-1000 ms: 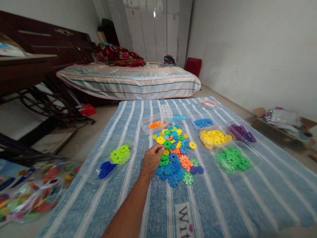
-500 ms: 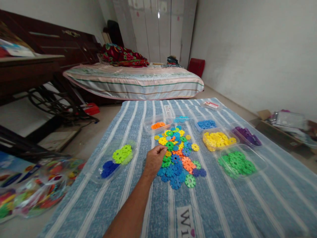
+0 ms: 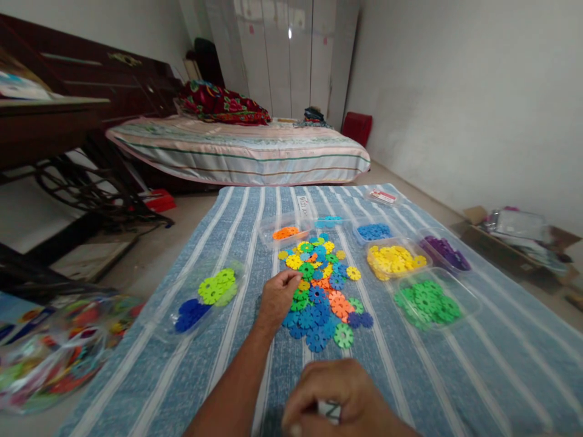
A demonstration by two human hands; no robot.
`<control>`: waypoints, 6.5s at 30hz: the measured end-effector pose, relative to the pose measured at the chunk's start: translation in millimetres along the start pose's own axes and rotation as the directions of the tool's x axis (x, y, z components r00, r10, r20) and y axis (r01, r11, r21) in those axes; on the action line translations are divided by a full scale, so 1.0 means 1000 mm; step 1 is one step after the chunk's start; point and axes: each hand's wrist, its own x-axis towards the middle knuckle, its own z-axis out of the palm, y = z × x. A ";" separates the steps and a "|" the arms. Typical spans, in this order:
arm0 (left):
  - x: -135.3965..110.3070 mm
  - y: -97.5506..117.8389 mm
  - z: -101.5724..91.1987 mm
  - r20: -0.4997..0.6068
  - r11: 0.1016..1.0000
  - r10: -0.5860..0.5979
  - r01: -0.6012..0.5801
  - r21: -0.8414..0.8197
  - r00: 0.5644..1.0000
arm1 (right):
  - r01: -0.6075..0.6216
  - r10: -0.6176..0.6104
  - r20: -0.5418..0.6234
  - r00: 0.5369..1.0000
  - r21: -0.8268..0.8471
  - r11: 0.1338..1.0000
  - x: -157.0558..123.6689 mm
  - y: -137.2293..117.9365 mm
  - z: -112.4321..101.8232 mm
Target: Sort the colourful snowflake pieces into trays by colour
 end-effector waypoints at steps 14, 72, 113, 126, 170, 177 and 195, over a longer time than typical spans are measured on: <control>-0.001 0.001 -0.001 -0.007 1.000 -0.011 0.011 -0.015 1.000 | -0.570 -0.208 -0.613 0.763 -0.788 0.232 0.036 0.088 -0.121; -0.002 0.002 -0.002 0.000 1.000 0.007 -0.007 0.010 1.000 | -0.465 -0.287 -0.443 0.849 -0.885 -0.009 0.046 0.103 -0.119; -0.002 0.000 -0.003 0.013 1.000 0.000 0.000 0.020 1.000 | -0.441 -0.203 -0.440 0.875 -0.896 0.042 0.060 0.105 -0.121; -0.003 0.000 -0.004 0.009 0.999 -0.029 0.029 -0.021 1.000 | -0.518 -0.210 -0.493 0.844 -0.851 -0.085 0.164 0.031 -0.196; -0.002 0.000 -0.006 0.046 0.996 -0.083 0.084 -0.019 0.995 | -0.149 -0.006 -0.151 0.989 -0.984 0.094 0.218 0.069 -0.066; -0.004 -0.002 -0.004 0.039 0.997 -0.064 0.065 -0.036 0.997 | -0.193 -0.036 -0.200 0.979 -0.971 0.144 0.207 0.048 -0.093; -0.006 -0.002 -0.002 0.022 0.999 -0.039 0.039 -0.025 0.999 | -0.408 0.221 -0.410 0.885 -0.911 -0.059 0.207 0.066 -0.194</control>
